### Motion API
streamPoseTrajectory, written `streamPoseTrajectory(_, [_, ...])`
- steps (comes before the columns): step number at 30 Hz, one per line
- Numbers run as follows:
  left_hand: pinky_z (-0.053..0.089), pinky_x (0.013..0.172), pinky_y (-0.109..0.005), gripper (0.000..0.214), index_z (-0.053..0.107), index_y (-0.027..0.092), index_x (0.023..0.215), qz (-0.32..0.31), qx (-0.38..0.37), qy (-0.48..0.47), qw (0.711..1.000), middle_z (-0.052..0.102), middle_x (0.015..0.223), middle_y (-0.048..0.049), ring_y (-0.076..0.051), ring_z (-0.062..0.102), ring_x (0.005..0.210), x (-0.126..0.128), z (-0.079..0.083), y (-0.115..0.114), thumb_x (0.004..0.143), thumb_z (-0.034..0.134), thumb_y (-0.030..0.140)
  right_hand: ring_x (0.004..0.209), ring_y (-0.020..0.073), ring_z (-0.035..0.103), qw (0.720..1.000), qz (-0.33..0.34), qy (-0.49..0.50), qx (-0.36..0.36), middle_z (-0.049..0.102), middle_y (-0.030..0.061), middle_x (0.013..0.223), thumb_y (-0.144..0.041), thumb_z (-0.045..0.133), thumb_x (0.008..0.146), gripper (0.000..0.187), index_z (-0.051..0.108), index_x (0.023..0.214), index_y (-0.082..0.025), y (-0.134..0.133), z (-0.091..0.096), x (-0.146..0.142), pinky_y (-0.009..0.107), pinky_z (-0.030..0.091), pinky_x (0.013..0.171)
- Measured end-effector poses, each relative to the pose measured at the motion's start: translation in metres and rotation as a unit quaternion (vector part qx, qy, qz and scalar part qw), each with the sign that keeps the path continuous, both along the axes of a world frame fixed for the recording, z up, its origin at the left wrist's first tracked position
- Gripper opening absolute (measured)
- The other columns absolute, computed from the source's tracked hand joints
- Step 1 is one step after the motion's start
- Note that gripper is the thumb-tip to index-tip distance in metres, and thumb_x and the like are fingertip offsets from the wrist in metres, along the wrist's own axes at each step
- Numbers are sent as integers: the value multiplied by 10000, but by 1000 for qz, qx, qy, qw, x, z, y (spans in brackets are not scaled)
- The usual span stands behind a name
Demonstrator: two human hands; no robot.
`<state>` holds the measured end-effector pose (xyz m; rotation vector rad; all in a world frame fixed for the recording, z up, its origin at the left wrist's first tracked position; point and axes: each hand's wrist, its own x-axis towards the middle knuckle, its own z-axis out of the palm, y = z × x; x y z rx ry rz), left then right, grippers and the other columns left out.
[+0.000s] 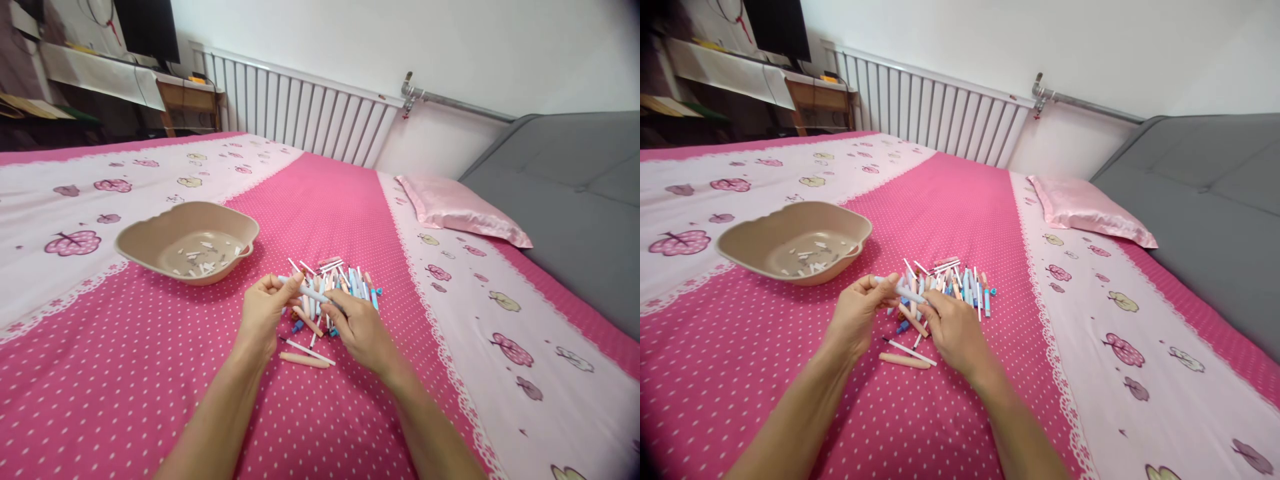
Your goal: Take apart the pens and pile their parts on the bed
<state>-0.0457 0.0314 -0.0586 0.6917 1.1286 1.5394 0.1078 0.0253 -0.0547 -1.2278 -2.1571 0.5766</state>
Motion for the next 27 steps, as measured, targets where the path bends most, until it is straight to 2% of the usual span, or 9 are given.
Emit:
streamPoseTrajectory(3, [364,425,-188,380,472,143,477,11,-16,47,999,499,406,29,-63,441,379,0,3,-2,611,739,378,746,176,551,999,-17,4,48,623,31,826,-296,406,915,220,611,896,-219,2,-2,1,268,375,655])
streamPoseTrajectory(6, [359,428,-187,389,496,137,494,3,-7,61,998,494,418,21,-60,433,382,-2,3,-2,659,692,430,842,203,585,997,-47,43,52,652,48,911,-295,458,894,209,632,980,-219,5,-4,5,292,413,724])
streamPoseTrajectory(9, [443,545,-190,302,624,145,829,-19,54,31,998,656,740,-18,-87,571,569,-4,3,-1,644,725,361,845,202,596,994,-63,71,48,659,46,912,-276,485,879,200,639,987,-208,8,-4,8,301,426,746])
streamPoseTrajectory(11, [482,687,-215,433,606,187,1042,-76,99,12,992,656,1013,-51,-128,618,806,-4,3,-1,640,736,281,837,197,598,994,-65,78,48,663,41,911,-261,494,873,194,645,983,-207,8,-3,9,300,430,744])
streamPoseTrajectory(12, [483,731,-222,437,609,185,1059,-99,112,12,989,646,1060,-62,-140,612,867,-3,3,-1,645,732,252,839,196,597,993,-66,79,51,664,41,916,-258,497,872,194,647,985,-209,8,-2,10,300,432,745])
streamPoseTrajectory(15, [485,701,-207,265,663,132,903,-109,113,34,987,683,923,-74,-129,617,782,0,3,-2,663,717,232,847,201,588,992,-80,74,70,666,45,926,-267,520,862,198,661,993,-217,9,-3,11,313,431,758])
streamPoseTrajectory(17, [488,642,-198,234,660,118,830,-83,95,36,991,689,812,-59,-117,618,695,0,1,0,649,727,251,839,207,579,990,-90,58,91,671,46,894,-274,549,847,195,677,988,-227,9,-3,12,325,429,761])
streamPoseTrajectory(22, [451,477,-175,336,579,106,665,41,13,4,999,620,546,-8,-85,563,465,-8,-5,6,563,776,359,816,208,565,974,-143,52,167,681,41,859,-247,598,812,168,702,945,-241,10,-3,17,337,429,761])
streamPoseTrajectory(27, [442,454,-175,377,558,108,655,59,-1,-1,998,622,544,-16,-82,557,443,-13,-8,9,564,766,409,854,223,560,967,-179,29,178,682,56,898,-232,556,812,191,694,944,-225,14,-1,29,349,424,774])
